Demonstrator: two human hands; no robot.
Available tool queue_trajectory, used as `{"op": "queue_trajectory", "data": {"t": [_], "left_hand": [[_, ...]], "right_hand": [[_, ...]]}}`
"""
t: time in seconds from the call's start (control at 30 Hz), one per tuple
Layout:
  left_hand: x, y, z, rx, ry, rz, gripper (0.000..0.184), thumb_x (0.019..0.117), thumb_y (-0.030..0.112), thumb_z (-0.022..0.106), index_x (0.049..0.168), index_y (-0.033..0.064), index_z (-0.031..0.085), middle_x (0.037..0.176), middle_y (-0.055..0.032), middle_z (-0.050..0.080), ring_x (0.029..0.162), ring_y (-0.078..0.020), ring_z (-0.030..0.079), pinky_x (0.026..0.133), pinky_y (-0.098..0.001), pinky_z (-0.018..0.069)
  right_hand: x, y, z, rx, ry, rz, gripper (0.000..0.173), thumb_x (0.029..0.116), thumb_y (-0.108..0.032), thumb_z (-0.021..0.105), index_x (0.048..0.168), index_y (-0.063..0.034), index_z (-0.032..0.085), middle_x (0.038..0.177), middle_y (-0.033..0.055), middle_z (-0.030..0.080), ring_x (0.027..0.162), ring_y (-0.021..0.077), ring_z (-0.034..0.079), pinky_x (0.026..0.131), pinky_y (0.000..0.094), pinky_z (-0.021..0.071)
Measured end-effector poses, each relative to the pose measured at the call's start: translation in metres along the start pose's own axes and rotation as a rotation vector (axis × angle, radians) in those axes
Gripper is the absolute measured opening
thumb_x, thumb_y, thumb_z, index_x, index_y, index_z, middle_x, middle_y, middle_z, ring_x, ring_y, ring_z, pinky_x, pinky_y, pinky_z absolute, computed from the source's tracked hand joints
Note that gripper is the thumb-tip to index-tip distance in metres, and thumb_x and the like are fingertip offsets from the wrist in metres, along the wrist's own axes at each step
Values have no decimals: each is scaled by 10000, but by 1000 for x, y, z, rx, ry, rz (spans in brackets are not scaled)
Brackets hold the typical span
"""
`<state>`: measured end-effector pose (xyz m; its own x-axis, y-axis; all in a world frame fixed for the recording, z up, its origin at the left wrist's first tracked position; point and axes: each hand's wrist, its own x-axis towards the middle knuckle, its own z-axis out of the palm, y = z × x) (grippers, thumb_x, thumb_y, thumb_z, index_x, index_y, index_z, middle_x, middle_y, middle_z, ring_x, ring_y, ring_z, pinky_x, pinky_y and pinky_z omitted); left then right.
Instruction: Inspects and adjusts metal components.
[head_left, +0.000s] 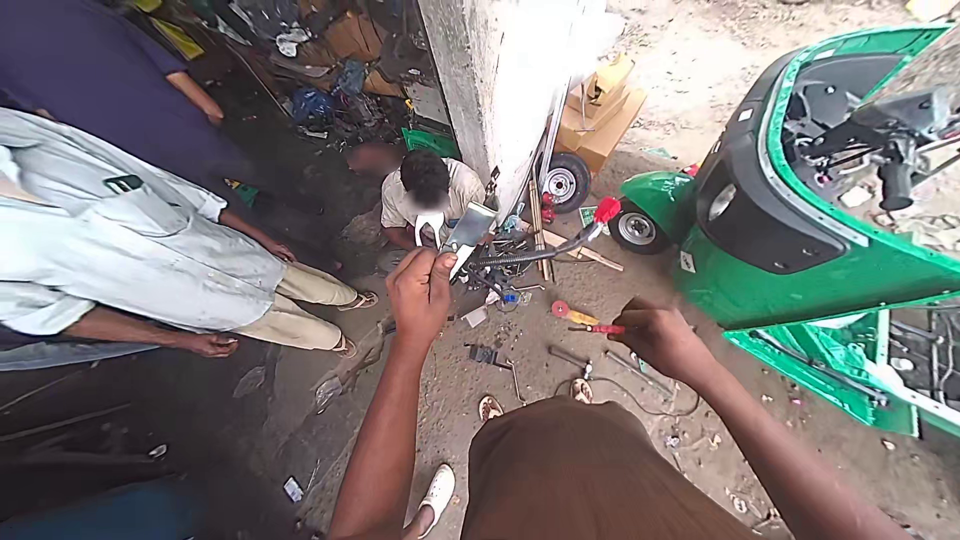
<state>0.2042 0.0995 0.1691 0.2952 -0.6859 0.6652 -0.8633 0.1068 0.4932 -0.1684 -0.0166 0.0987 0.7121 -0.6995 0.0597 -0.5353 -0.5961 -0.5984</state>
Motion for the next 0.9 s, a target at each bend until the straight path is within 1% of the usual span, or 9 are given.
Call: {"op": "queue_trajectory", "data": {"t": [0.1, 0.2, 0.33, 0.5, 0.63, 0.7, 0.8, 0.87, 0.9], "left_hand": [[6, -2, 5, 32, -2, -12, 461, 1073, 353, 524, 755, 32, 617, 757, -73, 609, 696, -156, 595, 658, -338, 512], [6, -4, 12, 30, 14, -53, 479, 1074, 376, 524, 742, 40, 605, 734, -62, 580, 671, -143, 571, 639, -329, 497], [-3, -12, 21, -69, 48, -158, 451, 1071, 377, 528, 737, 78, 577, 675, 6, 529, 600, -81, 526, 578, -275, 466], [-20, -11, 40, -168, -4, -280, 395, 1064, 376, 536, 791, 99, 602, 676, 58, 546, 598, -26, 542, 588, -247, 490], [-35, -5, 58, -183, -72, -423, 356, 1073, 357, 532, 817, 124, 616, 685, 85, 574, 616, -8, 579, 608, -231, 526], [-43, -2, 74, -126, -99, -472, 346, 1075, 307, 517, 813, 103, 614, 696, 84, 576, 643, -2, 587, 638, -236, 528], [-69, 0, 116, 0, -198, -519, 333, 1080, 241, 490, 827, 54, 601, 712, 98, 551, 671, 56, 577, 666, -171, 512], [-101, 3, 138, 189, -315, -584, 392, 1088, 254, 468, 812, 1, 582, 688, 50, 500, 642, 35, 521, 643, -177, 454], [-121, 6, 145, 295, -379, -635, 437, 1093, 283, 461, 814, -32, 579, 676, 0, 485, 629, -19, 499, 634, -228, 432]], "right_hand": [[1, -27, 7, 134, -64, -11, 118, 903, -228, 761, 984, -143, 774, 1000, 40, 702, 884, 135, 662, 811, 323, 566], [2, -15, 28, 120, -71, 72, 176, 955, -261, 705, 1008, -98, 744, 977, 72, 700, 849, 176, 667, 803, 361, 564], [-20, 49, 70, 129, -121, 422, 261, 1023, -291, 597, 1034, -42, 675, 835, 113, 695, 754, 262, 697, 748, 505, 567], [-80, 152, 139, 497, -85, 891, 252, 987, -248, 677, 1090, -19, 654, 870, 114, 733, 683, 234, 748, 687, 448, 663], [-119, 213, 200, 577, -55, 1111, 257, 934, -205, 729, 1085, -6, 668, 941, 147, 719, 773, 266, 730, 750, 494, 625], [-128, 241, 224, 631, -18, 1209, 266, 917, -170, 741, 1106, 0, 662, 976, 165, 705, 802, 274, 718, 757, 492, 615], [-152, 286, 254, 581, -64, 1384, 287, 883, -185, 741, 1123, -33, 698, 1015, 147, 727, 888, 281, 711, 836, 514, 580], [-162, 316, 280, 506, -151, 1465, 251, 883, -204, 720, 1091, -63, 722, 1012, 127, 741, 920, 280, 716, 862, 528, 569], [-163, 329, 294, 471, -202, 1478, 246, 896, -219, 710, 1093, -71, 726, 1027, 130, 743, 947, 289, 716, 877, 540, 562]]}}
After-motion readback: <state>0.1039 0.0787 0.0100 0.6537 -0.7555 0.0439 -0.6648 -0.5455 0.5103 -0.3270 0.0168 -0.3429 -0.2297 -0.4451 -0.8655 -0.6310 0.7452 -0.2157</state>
